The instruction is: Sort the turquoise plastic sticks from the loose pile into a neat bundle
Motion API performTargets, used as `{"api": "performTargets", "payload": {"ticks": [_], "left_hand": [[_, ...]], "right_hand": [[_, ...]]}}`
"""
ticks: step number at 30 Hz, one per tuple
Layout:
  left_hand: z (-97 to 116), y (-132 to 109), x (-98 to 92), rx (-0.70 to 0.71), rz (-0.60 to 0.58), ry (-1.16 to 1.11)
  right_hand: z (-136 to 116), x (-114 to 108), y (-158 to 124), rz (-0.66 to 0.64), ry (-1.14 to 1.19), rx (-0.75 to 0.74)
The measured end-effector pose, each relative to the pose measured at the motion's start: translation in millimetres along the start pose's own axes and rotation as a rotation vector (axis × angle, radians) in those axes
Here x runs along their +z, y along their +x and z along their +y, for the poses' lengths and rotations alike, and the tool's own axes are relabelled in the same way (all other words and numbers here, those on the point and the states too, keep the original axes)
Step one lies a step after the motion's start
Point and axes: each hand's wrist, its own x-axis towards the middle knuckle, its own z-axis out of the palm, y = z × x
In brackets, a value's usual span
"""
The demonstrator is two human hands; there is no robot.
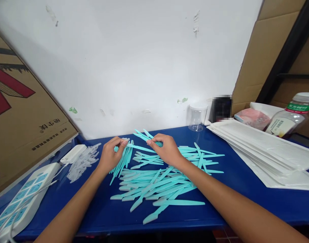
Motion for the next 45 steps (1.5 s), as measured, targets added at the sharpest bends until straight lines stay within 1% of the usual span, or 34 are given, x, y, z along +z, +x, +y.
{"api": "performTargets", "payload": {"ticks": [2,4,9,15,17,19,21,22,23,24,25,26,28,29,31,32,34,37,41,43,45], "left_hand": [[7.1,-3.4,10.8,-0.021,0.01,-0.021],[9.5,-5.5,15.5,-0.04,0.028,-0.04],[7.9,-5.8,13.5,-0.051,0.076,-0.024],[13.0,-4.3,10.8,-0.03,0.073,-0.018],[12.6,-2.7,7.3,-0.021,0.097,-0.005],[6.8,0.1,-1.4,-0.03,0.151,0.044],[-6.0,3.6,-16.4,-0.064,0.199,0.173],[-14.9,5.2,-26.0,-0.093,0.195,0.27],[-25.3,6.5,-36.3,-0.133,0.159,0.383],[-36.9,7.2,-47.2,-0.19,0.085,0.494],[-49.3,7.2,-57.9,-0.27,-0.016,0.6],[-62.2,6.5,-68.3,-0.382,-0.135,0.687],[-87.8,2.9,-86.4,-0.589,-0.346,0.767],[-99.7,0.3,-93.8,-0.648,-0.424,0.772],[-120.2,-5.3,-104.7,-0.721,-0.504,0.763],[-128.6,-7.9,-108.3,-0.746,-0.519,0.752],[-141.7,-12.3,-112.3,-0.783,-0.512,0.739],[-153.5,-15.9,-113.7,-0.81,-0.506,0.72],[-159.6,-16.8,-113.8,-0.821,-0.496,0.695],[-160.1,-16.5,-113.9,-0.818,-0.475,0.692],[-159.5,-16.2,-113.6,-0.813,-0.483,0.688]], "right_hand": [[-1.1,4.4,-3.3,0.021,0.002,-0.021],[-1.5,5.8,-5.3,0.011,0.005,-0.04],[-2.1,7.4,-7.8,-0.048,-0.027,-0.074],[-0.2,9.6,-8.7,-0.075,-0.117,-0.069],[0.5,7.9,-7.7,-0.063,-0.137,-0.074],[1.8,4.3,-5.6,-0.04,-0.149,-0.069],[4.3,-0.5,-2.7,0.004,-0.163,-0.061],[5.9,-2.9,-1.3,0.031,-0.172,-0.057],[7.6,-5.0,0.1,0.052,-0.181,-0.056],[9.2,-6.6,1.1,0.068,-0.189,-0.056],[10.6,-7.5,1.8,0.077,-0.193,-0.057],[11.8,-7.8,2.0,0.079,-0.196,-0.059],[12.8,-6.9,1.5,0.073,-0.202,-0.056],[12.7,-5.9,0.9,0.064,-0.208,-0.052],[11.9,-3.9,-0.5,0.038,-0.221,-0.044],[11.3,-3.2,-1.1,0.025,-0.225,-0.043],[10.5,-2.3,-1.8,0.006,-0.227,-0.048],[10.3,-2.2,-1.7,-0.004,-0.221,-0.052],[9.9,-2.5,-1.3,-0.008,-0.203,-0.047],[9.0,-2.5,-1.4,-0.008,-0.193,-0.045],[8.2,-2.3,-1.5,-0.008,-0.188,-0.047]]}}
